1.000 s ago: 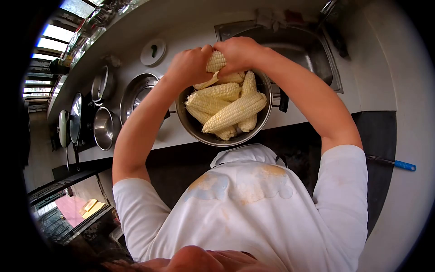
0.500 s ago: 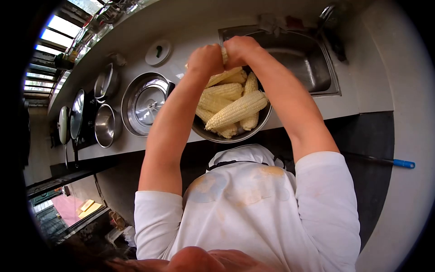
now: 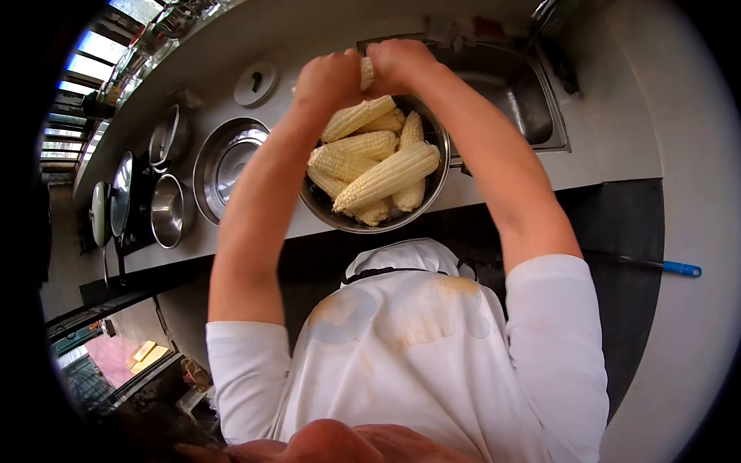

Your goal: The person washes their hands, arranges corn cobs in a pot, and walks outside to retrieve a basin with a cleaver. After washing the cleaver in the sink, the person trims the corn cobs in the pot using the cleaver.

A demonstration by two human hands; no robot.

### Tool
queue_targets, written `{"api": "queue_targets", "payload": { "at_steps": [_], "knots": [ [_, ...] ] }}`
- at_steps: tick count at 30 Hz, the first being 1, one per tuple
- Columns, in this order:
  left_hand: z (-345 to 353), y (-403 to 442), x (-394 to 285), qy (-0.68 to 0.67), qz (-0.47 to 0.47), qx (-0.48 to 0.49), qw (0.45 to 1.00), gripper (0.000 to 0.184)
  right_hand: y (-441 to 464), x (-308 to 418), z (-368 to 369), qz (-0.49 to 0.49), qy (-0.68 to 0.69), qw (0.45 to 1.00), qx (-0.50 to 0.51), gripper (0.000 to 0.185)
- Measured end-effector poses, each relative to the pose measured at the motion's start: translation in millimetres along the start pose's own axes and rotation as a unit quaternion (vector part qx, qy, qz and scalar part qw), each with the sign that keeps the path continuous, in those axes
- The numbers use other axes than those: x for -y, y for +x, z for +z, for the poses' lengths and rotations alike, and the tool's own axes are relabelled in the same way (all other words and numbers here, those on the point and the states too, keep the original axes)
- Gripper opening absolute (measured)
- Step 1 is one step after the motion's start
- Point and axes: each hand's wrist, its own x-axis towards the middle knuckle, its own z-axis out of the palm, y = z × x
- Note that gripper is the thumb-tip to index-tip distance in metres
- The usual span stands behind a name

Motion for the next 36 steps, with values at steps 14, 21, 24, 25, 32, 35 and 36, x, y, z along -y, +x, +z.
{"api": "queue_targets", "payload": {
  "at_steps": [14,21,24,25,32,35,36],
  "knots": [
    [-11.2,-122.7,95.0,-0.528,-0.250,-0.025,0.812,0.036,-45.8,89.0,92.0,-0.136,0.184,0.973,0.042,0.060],
    [32.0,-167.8,108.5,-0.727,-0.272,-0.024,0.630,0.033,-17.6,77.9,75.9,-0.081,0.271,0.943,0.176,0.059],
    [44.1,-171.5,106.2,-0.730,-0.272,-0.010,0.626,0.034,-21.0,53.4,75.9,-0.033,0.385,0.916,0.107,0.059],
    [44.9,-171.6,105.5,-0.732,-0.272,-0.010,0.625,0.034,-21.2,48.0,72.5,0.003,0.446,0.892,0.072,0.058],
    [42.4,-169.7,102.6,-0.730,-0.262,0.000,0.631,0.037,-26.9,27.8,28.8,0.058,0.641,0.765,-0.025,0.048],
    [37.2,-169.0,99.2,-0.737,-0.256,0.002,0.626,0.035,-21.3,23.0,28.0,0.032,0.656,0.751,-0.076,0.048],
    [36.1,-167.3,98.3,-0.737,-0.247,0.004,0.629,0.035,-17.6,25.3,29.9,0.027,0.635,0.768,-0.084,0.049]
  ]
}}
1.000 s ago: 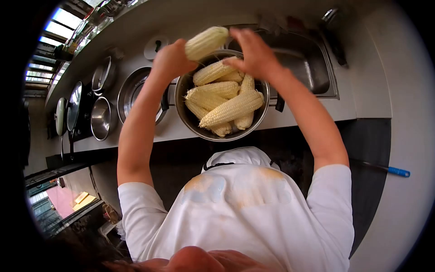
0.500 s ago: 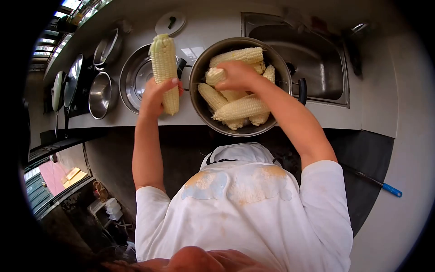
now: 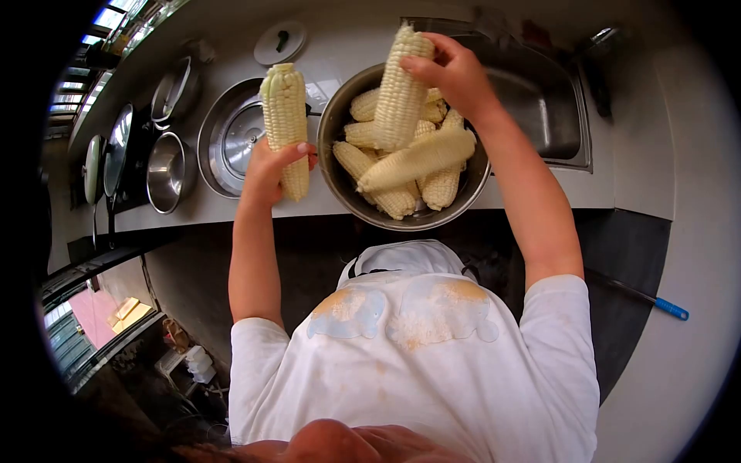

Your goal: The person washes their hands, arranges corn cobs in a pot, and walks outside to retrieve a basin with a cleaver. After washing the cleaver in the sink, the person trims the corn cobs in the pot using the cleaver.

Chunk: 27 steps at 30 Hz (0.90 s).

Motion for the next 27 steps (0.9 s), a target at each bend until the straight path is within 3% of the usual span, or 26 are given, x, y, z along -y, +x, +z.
{"api": "queue_targets", "payload": {
  "at_steps": [5,7,9,11,13,16,17,19,20,22,26,27],
  "knots": [
    [6.2,4.7,-1.5,-0.013,0.019,0.005,1.000,0.036,6.8,-22.6,29.3,0.035,-0.039,0.999,-0.006,0.053],
    [8.0,5.4,-0.3,-0.010,0.021,0.005,1.000,0.037,11.1,-40.7,36.9,0.115,-0.017,0.993,-0.011,0.054],
    [10.0,7.3,0.8,0.010,0.038,-0.015,0.999,0.042,6.7,-49.3,45.2,0.140,-0.019,0.990,0.017,0.059],
    [12.6,9.3,0.6,-0.001,0.043,-0.013,0.999,0.042,1.0,-52.9,49.1,0.133,-0.131,0.982,-0.006,0.065],
    [13.9,7.1,2.1,-0.013,0.042,-0.014,0.999,0.042,2.6,-49.3,42.7,0.152,-0.107,0.982,0.017,0.075],
    [13.0,7.7,0.7,-0.001,0.034,-0.017,0.999,0.043,-0.3,-36.1,31.1,0.120,-0.325,0.937,0.038,0.082],
    [11.2,7.4,2.2,0.001,0.044,-0.009,0.999,0.042,-9.3,-28.3,25.9,0.120,-0.325,0.938,0.037,0.082],
    [11.1,5.5,2.8,0.001,0.056,-0.004,0.998,0.042,-29.6,-17.2,12.9,0.021,-0.494,0.847,0.196,0.076],
    [12.4,2.0,2.1,0.007,0.055,-0.014,0.998,0.041,-41.6,-15.0,10.3,0.021,-0.495,0.845,0.200,0.076],
    [12.0,-1.5,3.4,0.015,0.052,-0.023,0.998,0.040,-62.3,-15.7,6.9,-0.046,-0.618,0.710,0.333,0.074],
    [11.4,-3.0,1.7,0.025,0.056,0.003,0.998,0.039,-63.2,-36.9,-2.3,-0.090,-0.558,0.759,0.322,0.076],
    [13.1,-5.5,2.0,0.023,0.054,0.000,0.998,0.039,-60.8,-38.8,-5.6,-0.115,-0.572,0.766,0.270,0.078]
  ]
}}
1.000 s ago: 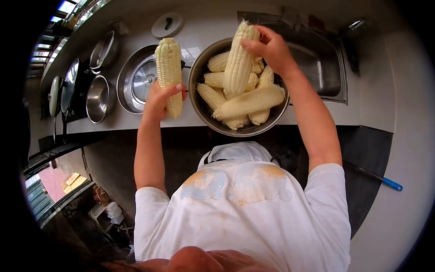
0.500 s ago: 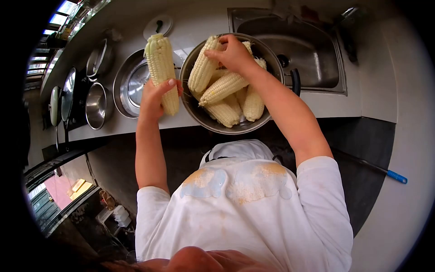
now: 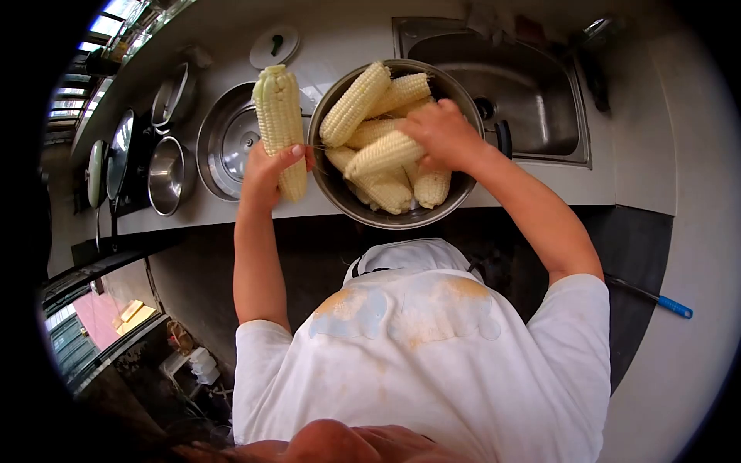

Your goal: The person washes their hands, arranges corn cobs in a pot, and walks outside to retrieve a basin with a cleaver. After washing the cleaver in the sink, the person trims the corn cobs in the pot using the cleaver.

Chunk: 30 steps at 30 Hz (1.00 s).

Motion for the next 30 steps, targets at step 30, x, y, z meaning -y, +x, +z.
{"api": "queue_targets", "payload": {
  "at_steps": [30],
  "knots": [
    [93.5,51.3,-58.6,0.696,0.330,-0.055,0.636,0.051,36.2,18.1,-100.3,0.064,-0.036,0.988,-0.136,0.049]
  ]
}}
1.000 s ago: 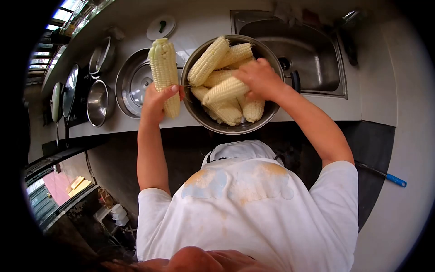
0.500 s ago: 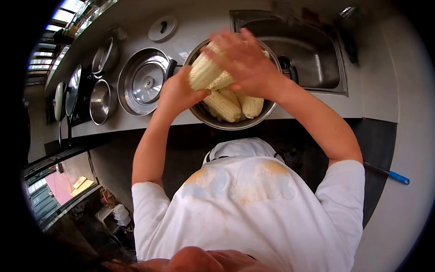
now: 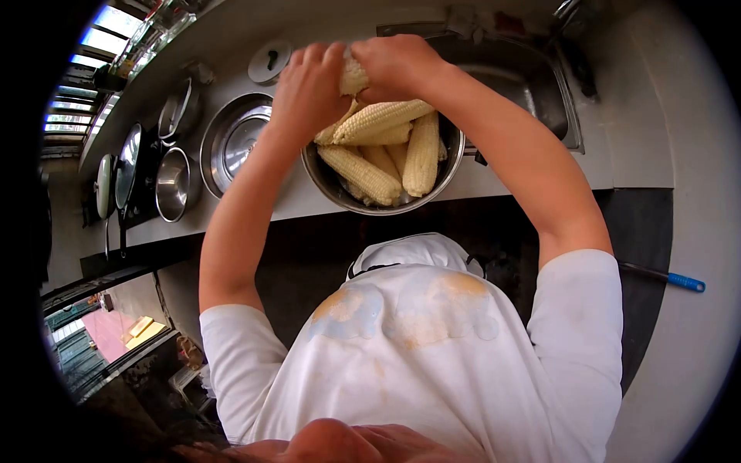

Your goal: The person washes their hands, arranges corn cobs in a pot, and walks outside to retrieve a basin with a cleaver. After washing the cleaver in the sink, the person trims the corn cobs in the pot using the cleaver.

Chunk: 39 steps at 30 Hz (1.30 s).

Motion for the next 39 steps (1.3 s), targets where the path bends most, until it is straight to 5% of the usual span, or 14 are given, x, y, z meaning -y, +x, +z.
{"api": "queue_targets", "payload": {
  "at_steps": [1,5,7,9,13,16,21,25,29,33,37,39],
  "knots": [
    [-2.3,-6.3,-1.3,0.037,0.037,-0.142,0.988,0.058,-5.5,-2.2,-7.4,0.022,0.006,1.000,0.005,0.049],
    [15.2,-42.3,-18.4,-0.073,-0.026,-0.040,0.996,0.077,-38.8,-32.1,-11.5,0.041,0.045,0.997,-0.043,0.048],
    [37.3,-43.3,-38.5,-0.105,-0.043,-0.067,0.991,0.079,-50.9,-35.3,-6.2,0.080,0.025,0.996,0.043,0.050],
    [56.3,-42.0,-50.1,-0.110,-0.063,-0.104,0.987,0.086,-62.7,-49.1,2.7,0.094,0.032,0.995,0.018,0.052],
    [86.5,-49.7,-50.1,-0.163,-0.091,-0.112,0.976,0.084,-78.5,-75.1,-4.3,0.146,0.035,0.988,-0.033,0.053],
    [112.1,-51.4,-47.8,-0.070,-0.038,-0.015,0.997,0.077,-81.5,-84.3,-5.9,0.164,0.038,0.984,-0.064,0.052],
    [94.7,-49.6,-53.8,0.004,0.022,0.050,0.998,0.044,-63.6,-80.1,3.0,-0.026,0.054,0.989,-0.134,0.052],
    [48.2,-78.1,-57.1,-0.075,0.054,0.081,0.992,0.043,-44.6,-71.4,20.1,-0.088,0.087,0.990,-0.066,0.055],
    [19.8,-107.5,-47.6,-0.205,0.063,0.071,0.974,0.052,-35.7,-55.7,56.7,-0.101,0.074,0.990,0.064,0.053],
    [13.8,-111.0,-29.7,-0.243,0.004,0.121,0.963,0.056,-30.9,-41.9,86.2,-0.087,0.007,0.992,0.089,0.055],
    [15.9,-110.3,-18.3,-0.249,-0.024,0.127,0.960,0.056,-35.3,-45.7,95.6,-0.073,0.038,0.995,0.052,0.059],
    [17.6,-112.7,-13.4,-0.249,-0.035,0.123,0.960,0.057,-42.7,-48.2,93.3,-0.084,0.062,0.993,-0.045,0.054]
  ]
}}
